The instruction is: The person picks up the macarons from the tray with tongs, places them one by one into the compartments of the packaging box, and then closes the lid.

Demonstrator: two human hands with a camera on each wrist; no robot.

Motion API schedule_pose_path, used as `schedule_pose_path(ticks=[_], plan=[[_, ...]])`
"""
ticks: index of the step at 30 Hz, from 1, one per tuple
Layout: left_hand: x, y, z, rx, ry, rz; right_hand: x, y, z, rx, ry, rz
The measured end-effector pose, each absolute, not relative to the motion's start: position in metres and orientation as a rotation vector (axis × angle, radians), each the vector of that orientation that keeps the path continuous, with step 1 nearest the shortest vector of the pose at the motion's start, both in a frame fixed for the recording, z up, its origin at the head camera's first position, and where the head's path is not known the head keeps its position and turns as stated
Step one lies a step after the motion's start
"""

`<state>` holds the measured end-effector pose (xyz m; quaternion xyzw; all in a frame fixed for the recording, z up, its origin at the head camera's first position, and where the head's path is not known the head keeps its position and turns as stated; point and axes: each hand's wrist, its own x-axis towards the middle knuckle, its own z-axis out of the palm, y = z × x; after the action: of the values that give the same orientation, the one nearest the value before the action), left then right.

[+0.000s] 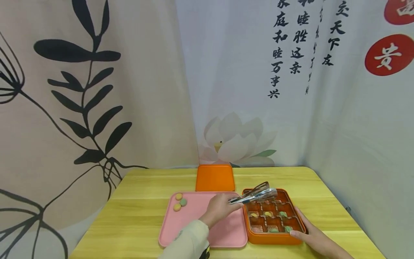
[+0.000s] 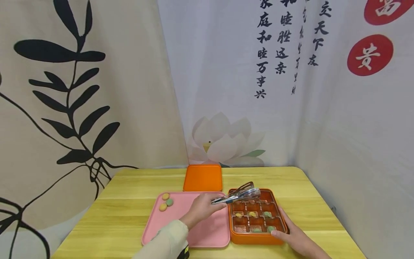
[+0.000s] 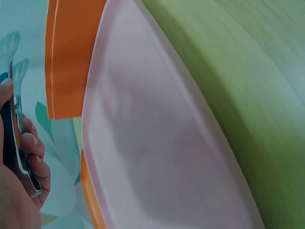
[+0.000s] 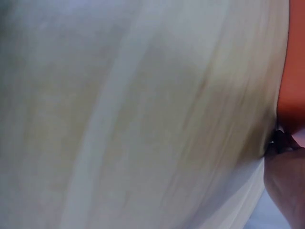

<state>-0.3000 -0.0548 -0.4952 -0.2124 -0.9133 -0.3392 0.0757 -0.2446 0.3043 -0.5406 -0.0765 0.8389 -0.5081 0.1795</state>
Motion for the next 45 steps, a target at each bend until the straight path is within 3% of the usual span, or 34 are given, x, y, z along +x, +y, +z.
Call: schedule_pose_path(ticks=[27,45], plan=[[-0.292,-0.184,-0.494,-0.321,-2.671,-1.029,-0.249,0.307,-0.541,-0.197,2.346,-1.4],[-0.261,-0.266,-0.497,0.0,-2.784,-1.141,-0.245,0.305,-0.539,-0.192,2.343,-1.407]])
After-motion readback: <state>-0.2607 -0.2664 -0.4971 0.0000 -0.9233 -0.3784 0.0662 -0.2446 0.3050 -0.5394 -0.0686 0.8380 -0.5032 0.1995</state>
